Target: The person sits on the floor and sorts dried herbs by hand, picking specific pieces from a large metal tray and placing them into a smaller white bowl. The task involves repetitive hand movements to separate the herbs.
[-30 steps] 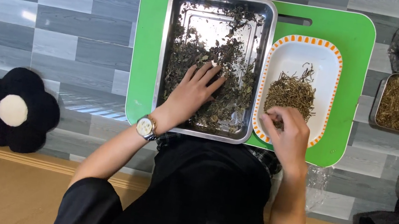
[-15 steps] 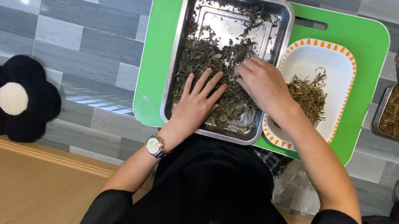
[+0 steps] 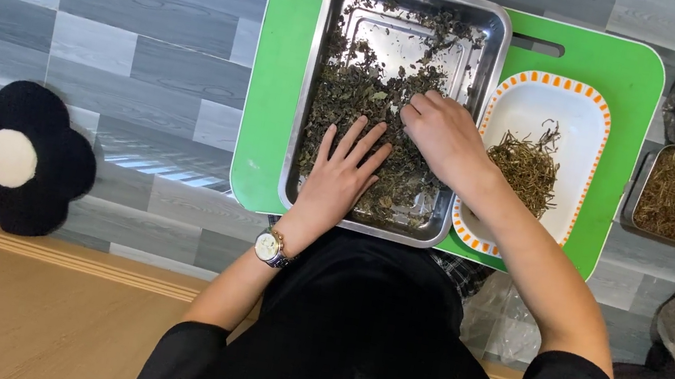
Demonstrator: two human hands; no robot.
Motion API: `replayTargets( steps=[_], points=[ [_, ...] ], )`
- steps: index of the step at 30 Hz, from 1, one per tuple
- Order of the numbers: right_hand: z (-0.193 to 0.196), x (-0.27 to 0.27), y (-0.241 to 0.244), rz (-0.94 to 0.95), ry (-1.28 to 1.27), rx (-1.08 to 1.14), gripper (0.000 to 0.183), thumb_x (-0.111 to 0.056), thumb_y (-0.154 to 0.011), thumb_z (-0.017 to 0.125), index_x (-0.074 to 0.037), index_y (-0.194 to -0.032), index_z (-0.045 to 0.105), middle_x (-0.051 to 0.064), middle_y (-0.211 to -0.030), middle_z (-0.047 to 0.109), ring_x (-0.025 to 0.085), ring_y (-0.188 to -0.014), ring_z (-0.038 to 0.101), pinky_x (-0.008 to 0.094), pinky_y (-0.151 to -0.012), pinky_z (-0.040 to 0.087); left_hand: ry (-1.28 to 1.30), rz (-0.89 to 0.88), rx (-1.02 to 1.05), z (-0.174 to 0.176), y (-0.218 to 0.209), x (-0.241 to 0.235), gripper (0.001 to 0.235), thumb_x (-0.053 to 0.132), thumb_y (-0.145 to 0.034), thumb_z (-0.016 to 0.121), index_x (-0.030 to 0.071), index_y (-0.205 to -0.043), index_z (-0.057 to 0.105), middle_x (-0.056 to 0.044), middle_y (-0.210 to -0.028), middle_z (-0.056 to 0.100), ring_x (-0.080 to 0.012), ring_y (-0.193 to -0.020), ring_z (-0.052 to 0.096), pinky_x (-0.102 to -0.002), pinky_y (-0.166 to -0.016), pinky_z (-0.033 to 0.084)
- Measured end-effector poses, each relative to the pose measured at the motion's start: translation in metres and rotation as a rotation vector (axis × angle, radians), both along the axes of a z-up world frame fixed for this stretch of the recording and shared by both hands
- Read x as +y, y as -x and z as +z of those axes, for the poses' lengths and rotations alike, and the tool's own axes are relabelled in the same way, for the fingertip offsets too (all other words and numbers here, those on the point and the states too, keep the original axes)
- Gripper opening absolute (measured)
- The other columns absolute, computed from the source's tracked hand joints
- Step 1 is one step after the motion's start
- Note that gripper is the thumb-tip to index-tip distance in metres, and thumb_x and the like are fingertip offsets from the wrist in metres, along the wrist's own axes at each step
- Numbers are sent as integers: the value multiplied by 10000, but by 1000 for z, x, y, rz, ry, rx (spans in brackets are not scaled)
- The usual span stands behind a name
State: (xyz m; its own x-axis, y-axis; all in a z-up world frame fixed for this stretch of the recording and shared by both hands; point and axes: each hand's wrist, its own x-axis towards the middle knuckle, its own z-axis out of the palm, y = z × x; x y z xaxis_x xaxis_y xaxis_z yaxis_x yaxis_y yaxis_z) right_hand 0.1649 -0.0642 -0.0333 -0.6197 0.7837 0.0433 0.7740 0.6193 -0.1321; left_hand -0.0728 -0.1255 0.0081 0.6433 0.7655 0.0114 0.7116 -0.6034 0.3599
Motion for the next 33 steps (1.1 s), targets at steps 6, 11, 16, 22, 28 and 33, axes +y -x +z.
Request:
replayTargets(
  steps=[6, 11, 16, 22, 28, 33],
  points=[
    [-19, -1, -2, -6, -17, -1, 147, -226, -1015, 624, -96, -950, 597, 28, -886, 535, 250, -910, 573, 380, -773, 507, 16, 7, -43, -1, 0, 0, 410, 199, -1054, 592, 133, -1456, 540, -129, -1636, 342, -365, -1547, 218, -651, -1203, 143],
    [14, 1, 0, -51, 118, 55, 99, -170, -1037, 640, -85, -994, 665, 50, -921, 589, 250, -947, 616, 365, -806, 530, 15, 9, -48, 0, 0, 1, 399, 197, -1053, 595, 139, -1445, 551, -119, -1628, 352, -357, -1546, 219, -646, -1205, 136],
    [14, -2, -9, -128, 230, 210, 86, -130, -1025, 666, -49, -996, 662, 78, -905, 624, 277, -942, 659, 373, -799, 549, 8, 10, -57, 1, 0, 1, 397, 190, -1048, 606, 137, -1438, 555, -122, -1622, 361, -359, -1542, 230, -650, -1200, 153],
    [44, -8, -6, -190, 281, 407, 40, -27, -999, 680, 7, -1016, 692, 144, -915, 682, 294, -900, 691, 380, -802, 581, 6, 10, -68, 4, 0, 1, 393, 191, -1042, 609, 135, -1428, 560, -118, -1618, 366, -356, -1541, 238, -650, -1196, 163],
    [47, -36, -17, -244, 256, 502, 44, -30, -1013, 657, -8, -1036, 688, 154, -908, 677, 277, -874, 677, 376, -791, 579, 12, 0, -93, 3, 0, 1, 394, 176, -1042, 605, 125, -1430, 558, -134, -1611, 375, -372, -1534, 244, -652, -1192, 159],
    [44, -85, -42, -379, 152, 599, 78, 18, -921, 718, -42, -967, 698, 96, -822, 679, 261, -787, 685, 351, -724, 575, 43, -7, -46, 4, -2, 2, 459, 172, -1047, 580, 144, -1498, 495, -127, -1635, 341, -369, -1546, 219, -627, -1204, 165]
  ],
)
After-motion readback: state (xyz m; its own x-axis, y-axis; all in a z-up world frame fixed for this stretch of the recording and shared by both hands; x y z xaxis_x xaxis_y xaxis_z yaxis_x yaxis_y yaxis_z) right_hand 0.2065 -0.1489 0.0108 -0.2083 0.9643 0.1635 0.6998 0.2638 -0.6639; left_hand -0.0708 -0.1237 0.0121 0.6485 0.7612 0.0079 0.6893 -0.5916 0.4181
